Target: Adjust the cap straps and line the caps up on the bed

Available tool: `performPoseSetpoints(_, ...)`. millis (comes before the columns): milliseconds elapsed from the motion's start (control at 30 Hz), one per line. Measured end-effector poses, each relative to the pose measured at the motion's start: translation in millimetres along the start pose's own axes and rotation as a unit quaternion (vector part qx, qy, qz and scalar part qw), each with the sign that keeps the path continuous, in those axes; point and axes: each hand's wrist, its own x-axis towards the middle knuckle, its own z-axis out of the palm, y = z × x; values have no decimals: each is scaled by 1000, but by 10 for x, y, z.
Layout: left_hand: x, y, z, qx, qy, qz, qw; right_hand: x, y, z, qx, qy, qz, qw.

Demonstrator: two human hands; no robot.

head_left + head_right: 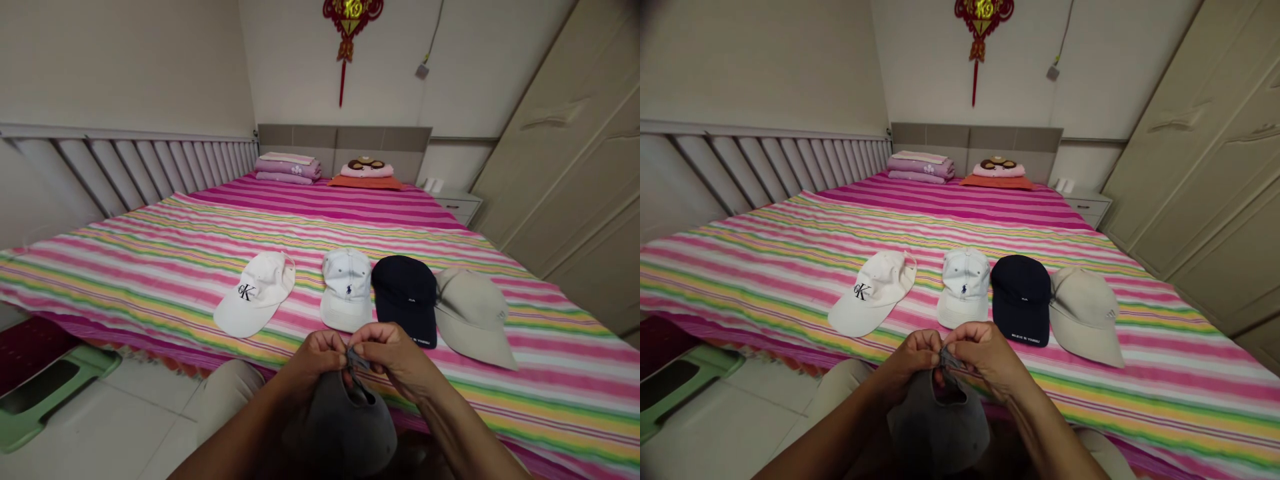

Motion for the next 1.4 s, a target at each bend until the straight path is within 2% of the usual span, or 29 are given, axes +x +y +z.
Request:
performPoseSetpoints(233, -19, 31, 31, 30, 13, -9, 999, 12, -57, -72, -23, -58, 24, 998)
performPoseSetpoints(600, -35, 52, 48, 81, -4, -13, 997, -9, -139, -125, -144, -96, 37, 984)
performPoseSetpoints(933, -25, 16, 95, 79, 3, -13, 997, -19, -163, -76, -112, -139, 16, 984)
performPoseSetpoints(1400, -8, 34, 65, 111, -21, -8, 994, -53, -106, -147, -92, -119, -12, 989)
